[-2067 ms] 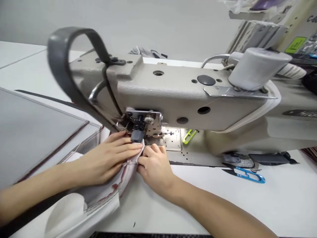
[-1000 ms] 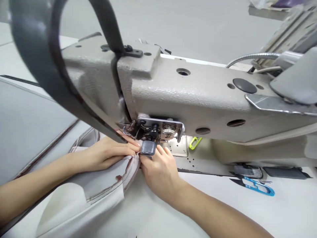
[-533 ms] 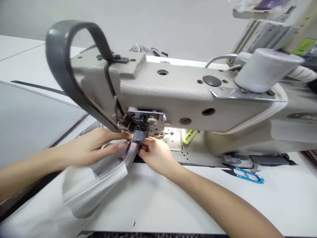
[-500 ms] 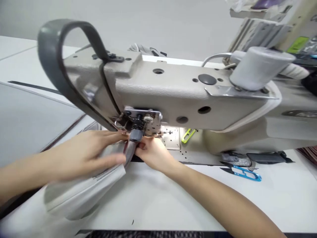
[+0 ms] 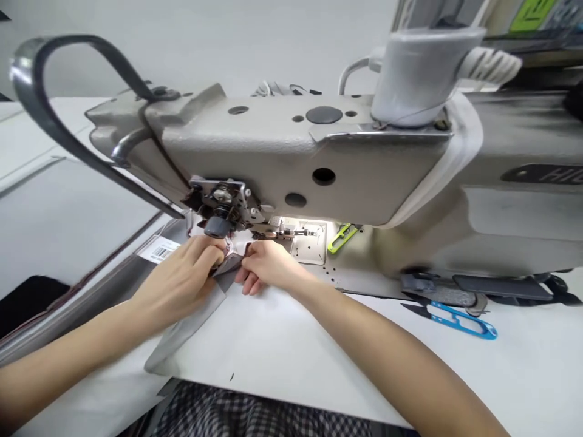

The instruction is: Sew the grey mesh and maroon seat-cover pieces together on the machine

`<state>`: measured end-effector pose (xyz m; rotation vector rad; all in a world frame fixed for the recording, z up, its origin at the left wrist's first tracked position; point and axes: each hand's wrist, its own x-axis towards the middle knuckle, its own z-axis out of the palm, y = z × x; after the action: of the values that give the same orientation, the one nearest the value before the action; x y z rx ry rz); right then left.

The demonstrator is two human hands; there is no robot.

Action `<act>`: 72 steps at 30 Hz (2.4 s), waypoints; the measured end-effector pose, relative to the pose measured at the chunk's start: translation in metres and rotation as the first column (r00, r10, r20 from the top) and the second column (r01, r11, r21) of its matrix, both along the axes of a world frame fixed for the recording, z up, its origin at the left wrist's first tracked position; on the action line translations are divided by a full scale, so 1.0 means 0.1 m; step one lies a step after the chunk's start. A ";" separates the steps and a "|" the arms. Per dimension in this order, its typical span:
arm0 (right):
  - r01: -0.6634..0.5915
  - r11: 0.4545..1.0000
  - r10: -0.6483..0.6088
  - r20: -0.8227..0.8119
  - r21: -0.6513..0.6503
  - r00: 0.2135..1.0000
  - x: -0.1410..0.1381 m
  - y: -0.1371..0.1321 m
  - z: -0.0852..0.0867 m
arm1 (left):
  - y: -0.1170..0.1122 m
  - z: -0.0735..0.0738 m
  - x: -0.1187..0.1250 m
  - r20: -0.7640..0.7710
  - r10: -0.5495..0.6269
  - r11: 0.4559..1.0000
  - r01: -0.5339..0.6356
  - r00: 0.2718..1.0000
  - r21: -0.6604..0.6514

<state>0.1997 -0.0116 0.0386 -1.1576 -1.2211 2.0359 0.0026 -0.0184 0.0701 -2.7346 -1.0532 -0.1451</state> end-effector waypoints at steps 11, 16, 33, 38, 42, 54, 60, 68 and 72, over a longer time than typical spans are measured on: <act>0.220 0.971 -0.227 0.081 0.095 0.970 -0.12 -0.17 -0.01 | 0.15 -0.15 0.09 0.354 -0.029 0.994 0.063 0.935 -0.085; 0.236 0.964 -0.246 0.082 0.121 0.966 -0.13 -0.17 -0.04 | 0.18 -0.16 0.04 0.402 -0.087 0.993 0.114 0.911 -0.043; 0.351 0.834 -0.433 0.110 0.426 0.894 -0.22 -0.23 -0.15 | 0.22 -0.25 -0.03 0.208 -0.092 0.994 0.102 0.974 -0.039; 0.116 0.421 -0.588 0.173 0.900 0.790 -0.12 -0.19 -0.20 | 0.22 -0.23 -0.02 0.291 -0.112 0.993 0.121 0.950 -0.013; -0.140 0.146 -0.606 0.200 0.979 0.770 -0.07 -0.20 -0.17 | 0.20 -0.21 0.01 0.334 -0.130 0.991 0.131 0.934 0.021; -0.028 0.576 -0.548 0.411 0.817 0.729 -0.02 -0.33 -0.18 | 0.38 0.06 -0.07 0.200 -0.104 0.869 0.187 0.974 -0.458; -0.079 0.547 -0.512 0.408 0.833 0.756 -0.04 -0.32 -0.17 | 0.68 0.35 -0.13 0.163 -0.331 0.697 0.358 0.929 -0.622; -0.441 0.268 -0.506 0.515 0.857 0.692 -0.07 -0.32 -0.22 | 0.76 -0.09 -0.26 0.416 -0.343 0.715 0.522 0.842 -0.465; -0.509 0.155 -0.604 0.489 0.847 0.630 -0.12 -0.38 -0.24 | 0.69 -0.23 -0.25 0.475 -0.294 0.793 0.489 0.830 -0.364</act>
<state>0.1881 -0.0493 0.0149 -1.1949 -2.3094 -0.0367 -0.0228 0.0504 0.0472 -3.4618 -0.6092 -0.6097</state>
